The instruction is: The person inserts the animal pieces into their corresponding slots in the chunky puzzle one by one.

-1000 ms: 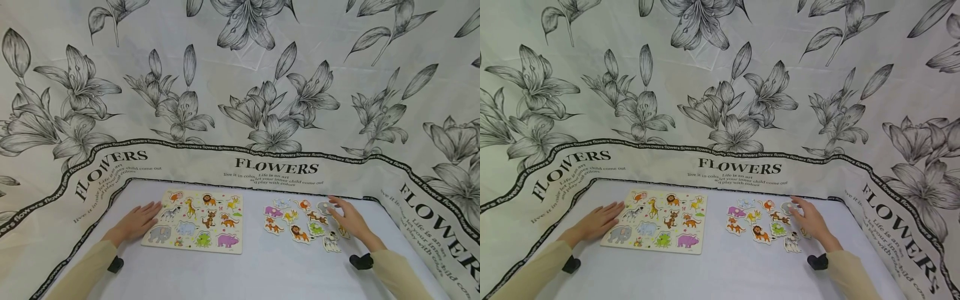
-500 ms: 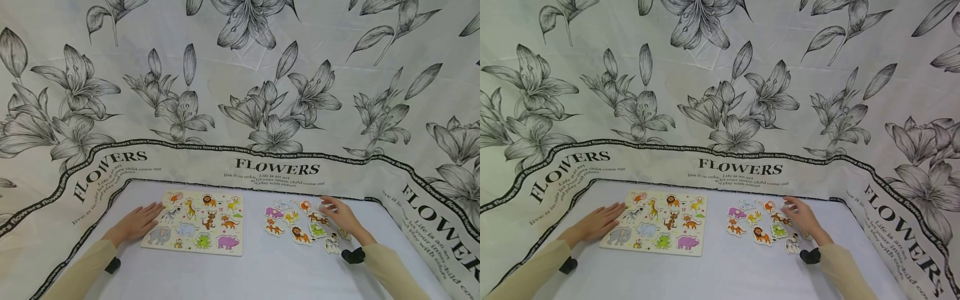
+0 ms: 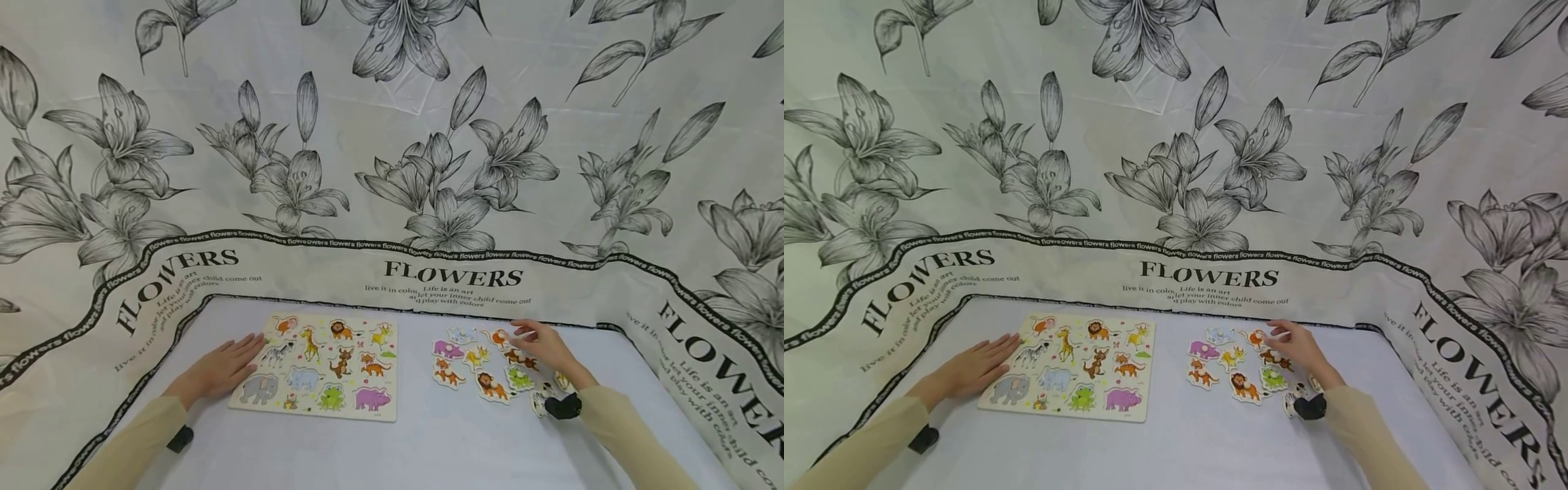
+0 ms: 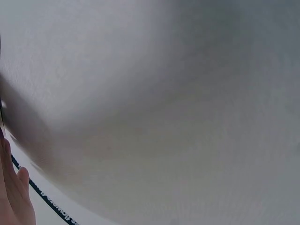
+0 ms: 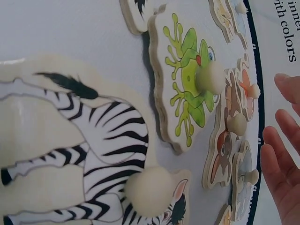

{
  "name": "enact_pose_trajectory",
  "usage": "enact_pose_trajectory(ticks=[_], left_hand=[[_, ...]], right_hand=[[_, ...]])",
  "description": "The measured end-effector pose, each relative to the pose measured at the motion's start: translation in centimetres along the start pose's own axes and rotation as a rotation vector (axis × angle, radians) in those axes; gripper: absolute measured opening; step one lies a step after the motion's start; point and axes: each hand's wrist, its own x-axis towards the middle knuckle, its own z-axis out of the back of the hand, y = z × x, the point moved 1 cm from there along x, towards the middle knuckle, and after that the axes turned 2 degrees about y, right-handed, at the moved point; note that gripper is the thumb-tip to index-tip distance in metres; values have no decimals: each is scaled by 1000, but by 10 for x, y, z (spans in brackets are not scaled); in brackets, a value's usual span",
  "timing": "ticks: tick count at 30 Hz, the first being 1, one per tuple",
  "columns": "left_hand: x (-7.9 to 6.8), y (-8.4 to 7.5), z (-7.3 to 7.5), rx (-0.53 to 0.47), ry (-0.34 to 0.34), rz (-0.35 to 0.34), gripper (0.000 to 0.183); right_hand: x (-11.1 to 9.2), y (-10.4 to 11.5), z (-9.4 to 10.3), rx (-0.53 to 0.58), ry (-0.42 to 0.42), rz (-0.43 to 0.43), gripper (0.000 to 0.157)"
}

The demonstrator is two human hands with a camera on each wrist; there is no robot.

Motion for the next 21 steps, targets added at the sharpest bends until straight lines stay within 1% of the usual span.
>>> enact_pose_trajectory(ticks=[6,11,14,21], left_hand=[[-1,0,-1,6,-17,-18,57],[-3,1,-3,5,-39,-23,58],[-3,2,-4,13,-52,-26,58],[-1,1,1,39,5,-23,59]], right_hand=[[5,1,-3,18,14,8,51],[9,4,-6,27,29,31,45],[12,6,-8,18,36,29,42],[18,5,-11,-13,50,1,38]])
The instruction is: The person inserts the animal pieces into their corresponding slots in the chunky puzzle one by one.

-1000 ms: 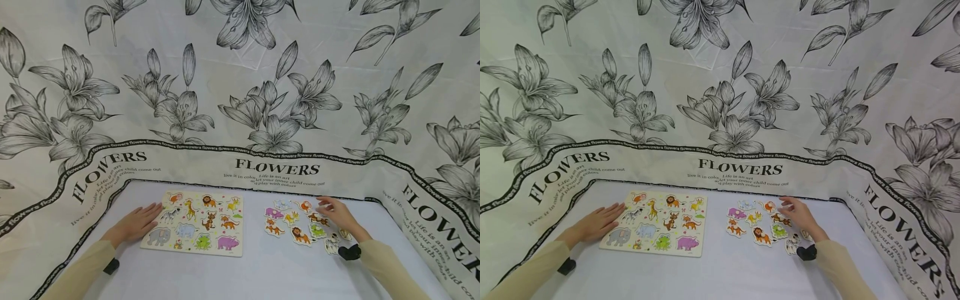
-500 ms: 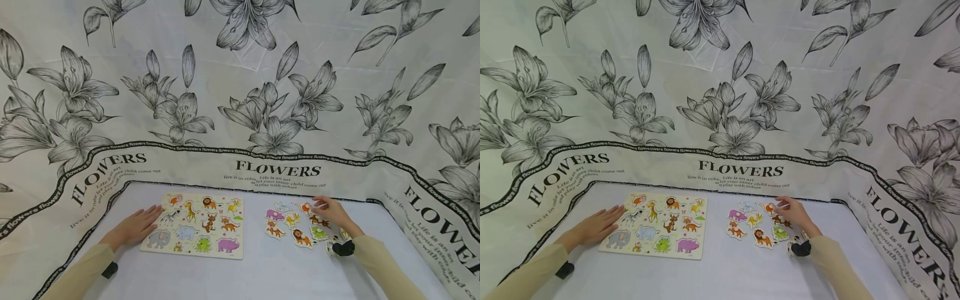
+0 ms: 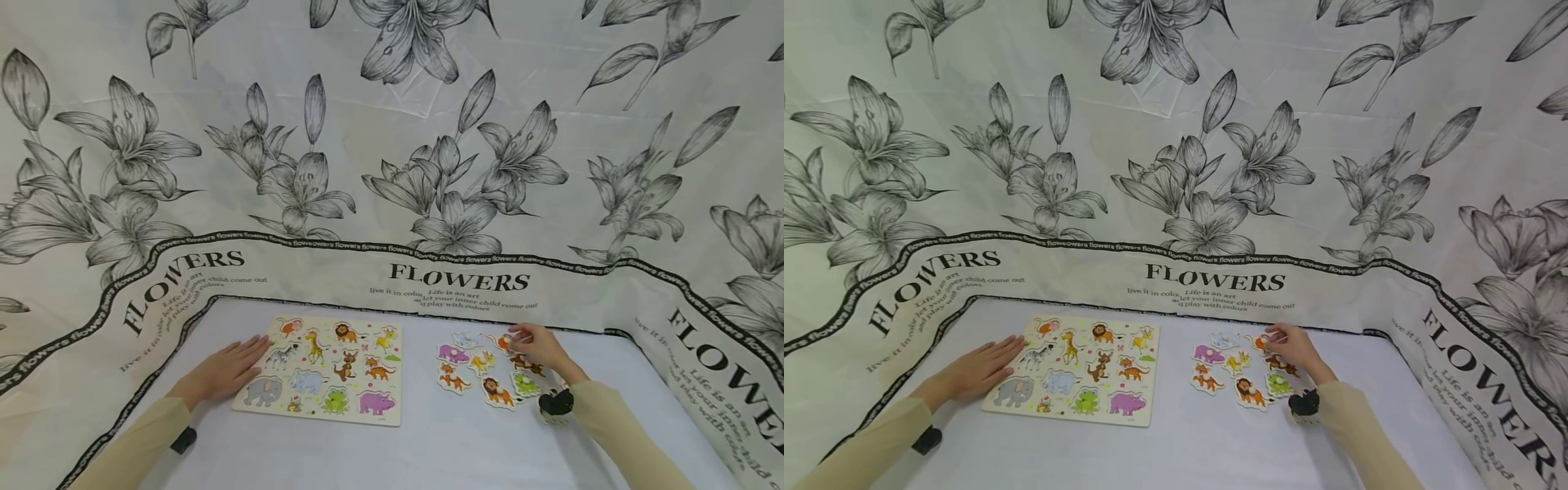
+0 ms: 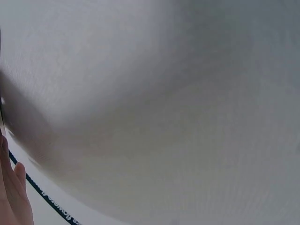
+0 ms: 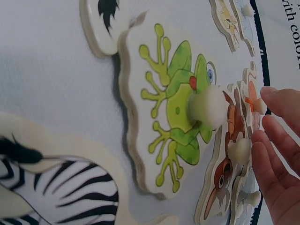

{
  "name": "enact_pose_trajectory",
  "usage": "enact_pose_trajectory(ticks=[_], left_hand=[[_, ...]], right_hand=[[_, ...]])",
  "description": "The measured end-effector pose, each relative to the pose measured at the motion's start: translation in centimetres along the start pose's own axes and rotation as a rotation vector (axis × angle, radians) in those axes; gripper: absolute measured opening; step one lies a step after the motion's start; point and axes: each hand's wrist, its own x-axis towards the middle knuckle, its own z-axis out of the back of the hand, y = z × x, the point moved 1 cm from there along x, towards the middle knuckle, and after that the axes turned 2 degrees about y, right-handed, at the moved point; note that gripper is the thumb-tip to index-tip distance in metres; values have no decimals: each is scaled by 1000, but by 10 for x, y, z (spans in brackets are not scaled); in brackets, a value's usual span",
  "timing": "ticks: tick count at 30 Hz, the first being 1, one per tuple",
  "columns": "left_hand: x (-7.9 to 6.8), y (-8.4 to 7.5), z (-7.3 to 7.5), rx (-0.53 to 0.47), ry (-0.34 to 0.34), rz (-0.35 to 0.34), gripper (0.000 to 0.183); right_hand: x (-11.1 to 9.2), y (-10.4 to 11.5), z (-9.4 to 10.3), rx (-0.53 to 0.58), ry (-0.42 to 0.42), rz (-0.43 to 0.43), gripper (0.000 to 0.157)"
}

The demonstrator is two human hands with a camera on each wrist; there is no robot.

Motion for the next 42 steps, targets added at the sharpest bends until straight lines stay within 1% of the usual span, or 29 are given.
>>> enact_pose_trajectory(ticks=[6,9,12,14,16,21,28,35,42], left_hand=[[1,-1,3,13,9,-33,58],[1,-1,4,8,12,-45,57],[2,-2,5,3,15,-55,57],[2,-2,4,2,21,-55,57],[3,-1,4,3,23,-55,57],[5,0,4,-4,34,-50,58],[5,1,3,1,42,-67,57],[5,3,1,15,43,-74,57],[6,3,2,32,39,-79,57]], right_hand=[[4,-3,-1,10,21,3,37],[5,-4,-2,-4,26,17,35],[7,-4,-2,-20,20,13,32],[7,-4,-3,-29,22,11,31],[8,-4,-3,-26,16,-5,29],[8,-2,-3,-11,15,-15,27],[12,-5,-4,4,5,-62,25],[15,-9,-7,23,5,-42,23],[13,-8,-6,34,14,-48,24]])
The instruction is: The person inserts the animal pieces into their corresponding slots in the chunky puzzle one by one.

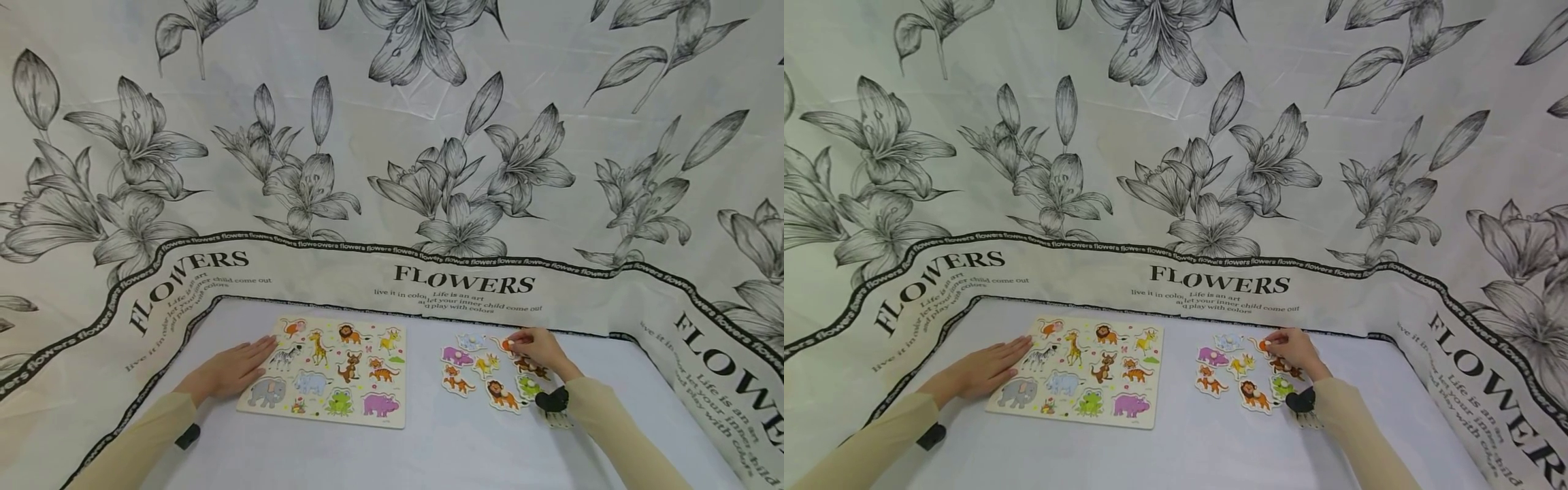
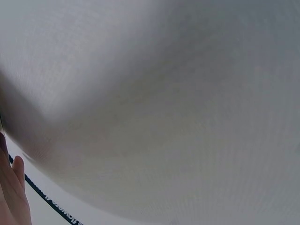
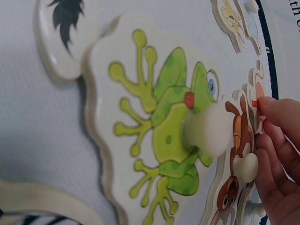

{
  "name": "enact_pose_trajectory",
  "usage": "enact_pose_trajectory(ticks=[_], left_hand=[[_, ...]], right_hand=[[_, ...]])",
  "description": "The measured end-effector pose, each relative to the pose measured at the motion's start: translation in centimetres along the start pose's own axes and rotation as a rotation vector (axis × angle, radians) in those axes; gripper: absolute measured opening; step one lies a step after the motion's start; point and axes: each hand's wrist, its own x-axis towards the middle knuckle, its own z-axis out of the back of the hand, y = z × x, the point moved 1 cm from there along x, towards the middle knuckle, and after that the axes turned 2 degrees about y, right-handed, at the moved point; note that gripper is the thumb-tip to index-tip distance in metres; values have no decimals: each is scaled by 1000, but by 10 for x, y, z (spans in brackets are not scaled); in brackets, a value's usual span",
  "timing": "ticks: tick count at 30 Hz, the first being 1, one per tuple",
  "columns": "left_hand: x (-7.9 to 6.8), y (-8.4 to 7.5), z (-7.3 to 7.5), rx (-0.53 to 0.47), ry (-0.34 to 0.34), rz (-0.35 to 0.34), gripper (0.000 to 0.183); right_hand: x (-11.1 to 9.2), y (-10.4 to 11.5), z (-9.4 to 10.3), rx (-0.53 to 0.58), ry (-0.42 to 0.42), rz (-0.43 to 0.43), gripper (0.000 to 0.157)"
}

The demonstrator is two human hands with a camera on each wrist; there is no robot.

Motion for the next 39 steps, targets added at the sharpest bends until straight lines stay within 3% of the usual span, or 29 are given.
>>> enact_pose_trajectory(ticks=[15,28,39], left_hand=[[3,-7,5,-6,-4,-19,56],[-1,-10,3,-3,12,4,56],[-1,-10,3,2,-2,11,55]], right_hand=[[-3,1,0,-53,-35,-16,25],[-8,24,-6,40,-22,-39,27],[-8,49,-13,45,-47,17,26]])
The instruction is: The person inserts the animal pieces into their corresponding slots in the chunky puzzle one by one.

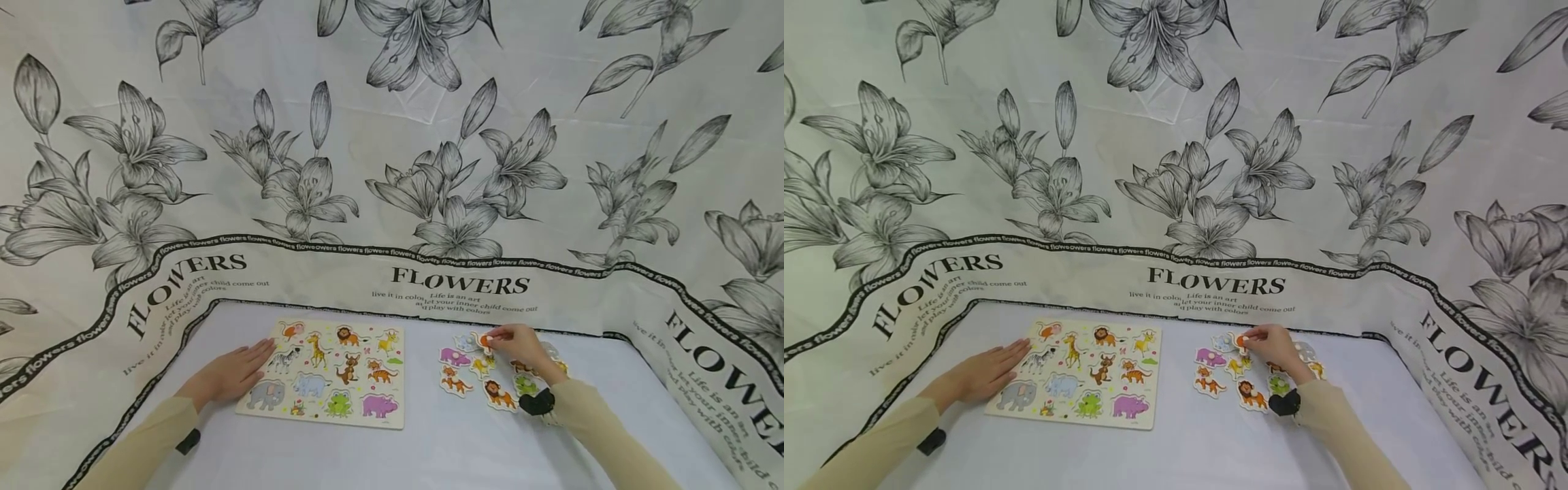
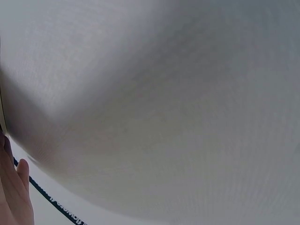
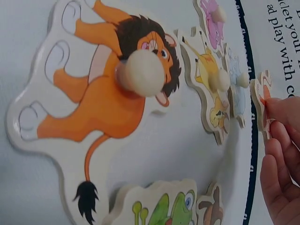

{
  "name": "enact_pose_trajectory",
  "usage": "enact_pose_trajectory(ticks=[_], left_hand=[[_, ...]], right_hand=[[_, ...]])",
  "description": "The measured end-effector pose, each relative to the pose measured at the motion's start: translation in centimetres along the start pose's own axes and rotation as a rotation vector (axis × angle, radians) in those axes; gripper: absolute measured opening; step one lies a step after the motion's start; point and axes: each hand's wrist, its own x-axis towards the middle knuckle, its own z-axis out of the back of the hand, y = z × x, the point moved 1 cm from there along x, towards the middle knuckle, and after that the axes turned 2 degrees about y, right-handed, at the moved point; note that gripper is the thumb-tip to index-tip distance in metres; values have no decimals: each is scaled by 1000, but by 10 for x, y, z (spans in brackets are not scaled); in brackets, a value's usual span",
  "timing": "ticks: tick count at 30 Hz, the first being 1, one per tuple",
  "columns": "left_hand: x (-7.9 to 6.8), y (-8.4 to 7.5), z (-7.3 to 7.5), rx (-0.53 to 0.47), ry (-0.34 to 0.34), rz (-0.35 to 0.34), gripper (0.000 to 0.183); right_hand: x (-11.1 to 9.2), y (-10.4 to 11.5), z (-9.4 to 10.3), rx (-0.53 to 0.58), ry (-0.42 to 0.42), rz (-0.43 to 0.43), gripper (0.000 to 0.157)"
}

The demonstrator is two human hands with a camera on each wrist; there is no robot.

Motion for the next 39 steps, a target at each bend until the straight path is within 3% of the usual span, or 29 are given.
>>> enact_pose_trajectory(ticks=[18,27,39], left_hand=[[-1,2,2,4,-4,10,56],[-2,1,1,-17,7,20,56],[-1,2,1,-21,2,2,56]], right_hand=[[3,19,-22,78,-15,92,24],[5,34,-40,196,4,82,24],[11,54,-61,190,-16,135,23]])
